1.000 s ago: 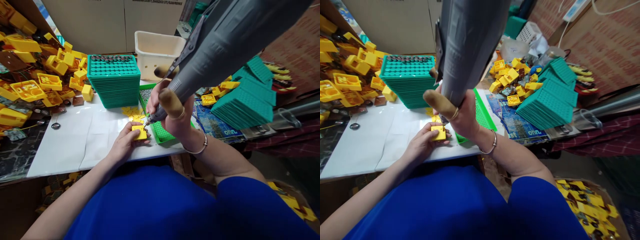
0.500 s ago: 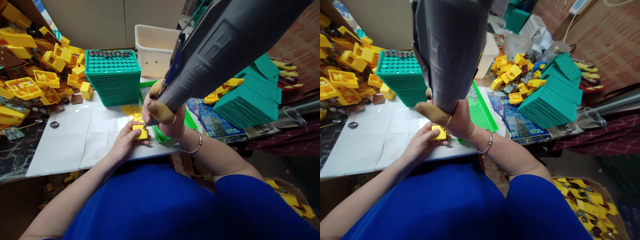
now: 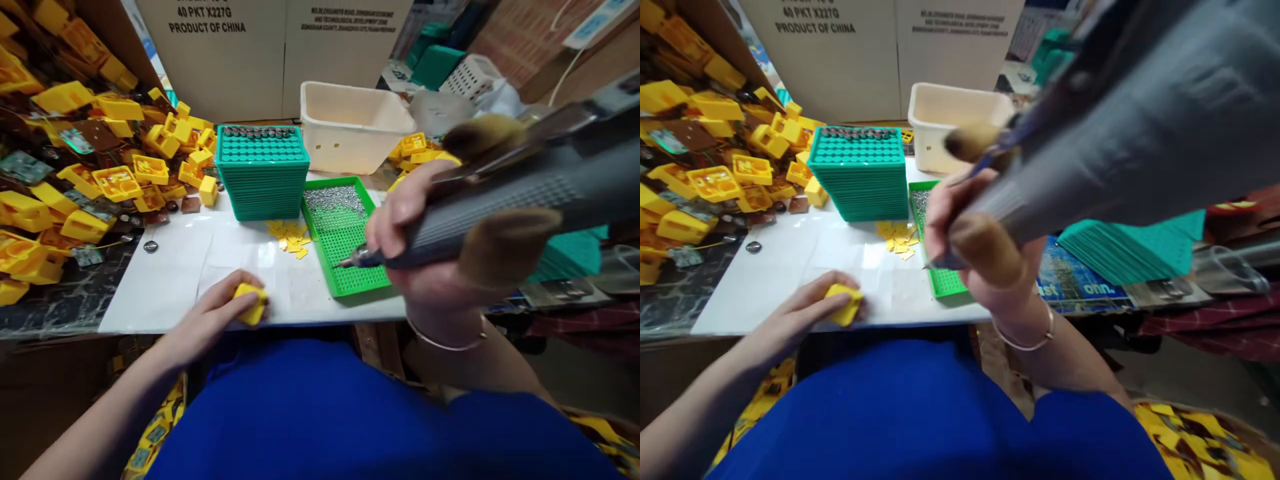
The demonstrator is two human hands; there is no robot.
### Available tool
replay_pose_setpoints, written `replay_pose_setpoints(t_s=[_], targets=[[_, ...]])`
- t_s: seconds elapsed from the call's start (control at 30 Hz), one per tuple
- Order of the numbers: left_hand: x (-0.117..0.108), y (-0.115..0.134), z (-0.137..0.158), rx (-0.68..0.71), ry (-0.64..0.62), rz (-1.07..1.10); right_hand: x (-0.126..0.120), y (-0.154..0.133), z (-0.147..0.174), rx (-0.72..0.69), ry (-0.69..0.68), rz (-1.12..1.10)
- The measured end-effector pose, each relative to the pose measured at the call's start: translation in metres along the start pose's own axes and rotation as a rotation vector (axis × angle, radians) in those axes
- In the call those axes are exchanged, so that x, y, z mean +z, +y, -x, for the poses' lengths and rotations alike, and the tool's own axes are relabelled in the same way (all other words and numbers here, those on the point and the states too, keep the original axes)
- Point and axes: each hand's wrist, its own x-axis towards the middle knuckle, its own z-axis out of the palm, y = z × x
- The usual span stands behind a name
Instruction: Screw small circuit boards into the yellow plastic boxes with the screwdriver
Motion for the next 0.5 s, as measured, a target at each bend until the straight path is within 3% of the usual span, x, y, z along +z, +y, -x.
replay_pose_setpoints(t_s=[0.1, 0.2, 0.3, 0.37, 0.43, 0.5], targets=[[-0.046, 0.015, 0.038, 0.146, 0.2, -0.502, -0.009, 0.01, -0.004, 0.018, 0.301, -0.275], [-0.075, 0.022, 0.034, 0.242, 0.526, -0.726, -0.007, 0.027, -0.007, 0.093, 0.422, -0.343], [-0.088, 0.024, -0.018, 0.333, 0.748, -0.838, -0.001, 0.042, -0.01, 0.044, 0.52, -0.315], [-0.092, 0.027, -0.064, 0.288, 0.841, -0.925, 0.001, 0.047, -0.011, -0.024, 0.584, -0.334], [-0.094, 0.034, -0.103, 0.255, 0.859, -0.944, -0.001, 0.048, -0.012, -0.06, 0.601, -0.341], [-0.093, 0.038, -0.123, 0.161, 0.858, -0.995, -0.007, 0.047, -0.012, -0.141, 0.581, -0.32]])
